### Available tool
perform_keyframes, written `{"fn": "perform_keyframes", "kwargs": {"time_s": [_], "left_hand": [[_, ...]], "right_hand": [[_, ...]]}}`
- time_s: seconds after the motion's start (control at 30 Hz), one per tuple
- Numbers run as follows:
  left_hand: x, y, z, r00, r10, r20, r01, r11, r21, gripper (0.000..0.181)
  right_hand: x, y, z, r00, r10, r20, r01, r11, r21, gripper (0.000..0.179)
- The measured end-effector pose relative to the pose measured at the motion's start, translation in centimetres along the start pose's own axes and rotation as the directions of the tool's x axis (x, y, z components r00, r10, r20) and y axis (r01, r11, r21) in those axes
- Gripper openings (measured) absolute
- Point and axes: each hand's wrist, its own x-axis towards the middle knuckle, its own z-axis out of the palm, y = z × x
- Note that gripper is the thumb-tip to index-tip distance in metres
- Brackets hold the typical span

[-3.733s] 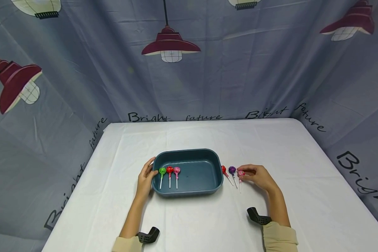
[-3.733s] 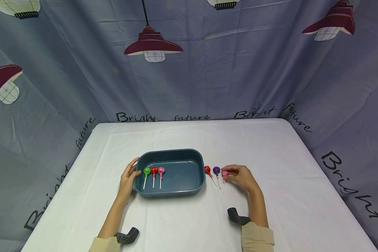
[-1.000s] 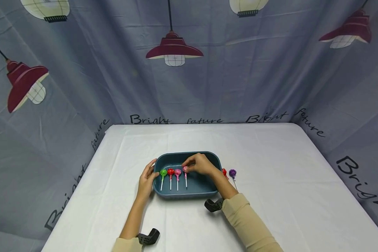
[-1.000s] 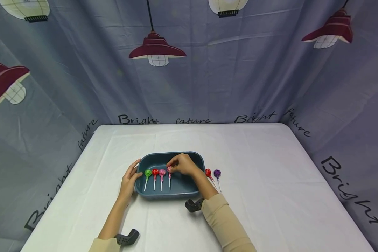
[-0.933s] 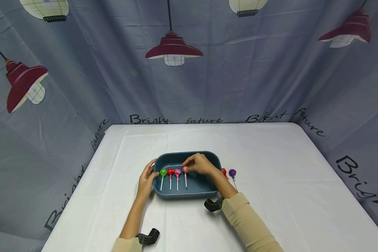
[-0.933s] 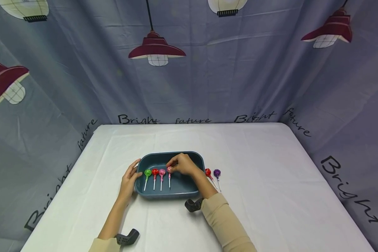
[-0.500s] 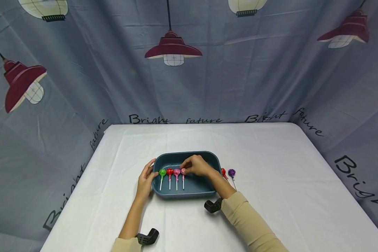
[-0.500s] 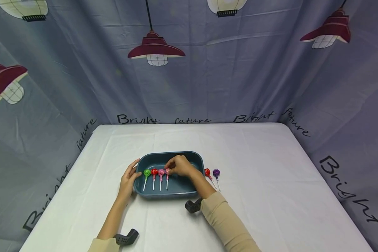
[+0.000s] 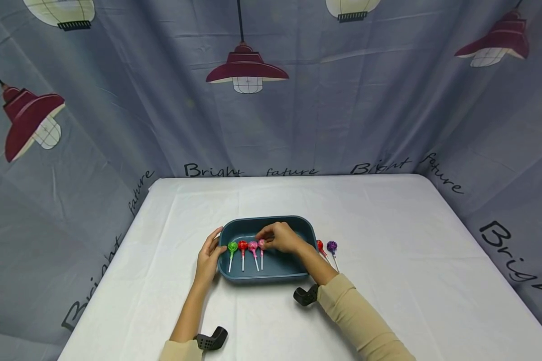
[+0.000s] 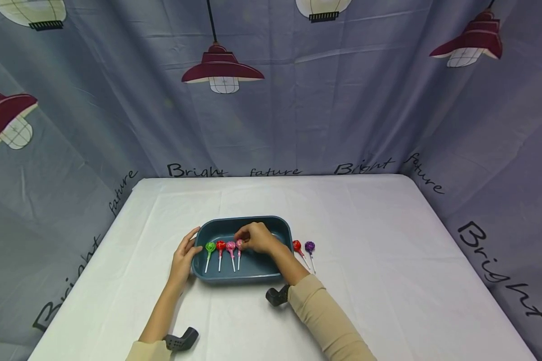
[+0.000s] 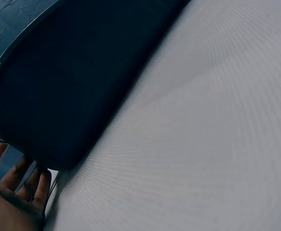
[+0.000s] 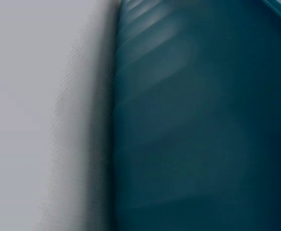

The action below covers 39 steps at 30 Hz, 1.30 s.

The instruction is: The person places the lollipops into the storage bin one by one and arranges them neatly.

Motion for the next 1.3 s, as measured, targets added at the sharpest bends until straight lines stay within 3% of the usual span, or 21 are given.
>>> {"fn": "perform_keyframes", "kwargs": {"time_s": [0.27, 0.57, 0.73, 0.9, 1.23, 1.3], "left_hand": [[0.1, -0.2, -0.1, 1.000, 0.006, -0.007, -0.006, 1.000, 0.001, 0.049], [0.1, -0.2, 0.0, 1.000, -0.001, -0.001, 0.001, 1.000, 0.004, 0.050], [0.1, -0.1, 0.0, 1.000, -0.008, -0.004, 0.008, 1.000, 0.007, 0.049], [0.1, -0.2, 0.0, 1.000, -0.009, -0.009, 0.009, 1.000, 0.004, 0.049], [0.1, -0.1, 0.0, 1.000, -0.006, -0.002, 0.006, 1.000, 0.002, 0.050], [0.1, -0.1, 0.0, 1.000, -0.004, -0.001, 0.004, 1.000, 0.004, 0.050]], "right_hand": [[-0.9, 0.0, -0.3, 0.995, -0.015, -0.096, 0.011, 0.999, -0.041, 0.024], [-3.9, 0.0, -2.0, 0.964, -0.040, -0.262, 0.045, 0.999, 0.012, 0.026], [-5.7, 0.1, -3.6, 0.932, -0.013, -0.362, 0.050, 0.994, 0.094, 0.025], [-7.6, 0.5, -5.7, 0.886, 0.037, -0.461, 0.031, 0.990, 0.139, 0.026], [-11.3, 4.8, -8.6, 0.811, 0.165, -0.561, -0.116, 0.986, 0.122, 0.027], [-11.9, 5.7, -8.8, 0.806, 0.184, -0.563, -0.143, 0.983, 0.117, 0.027]]}}
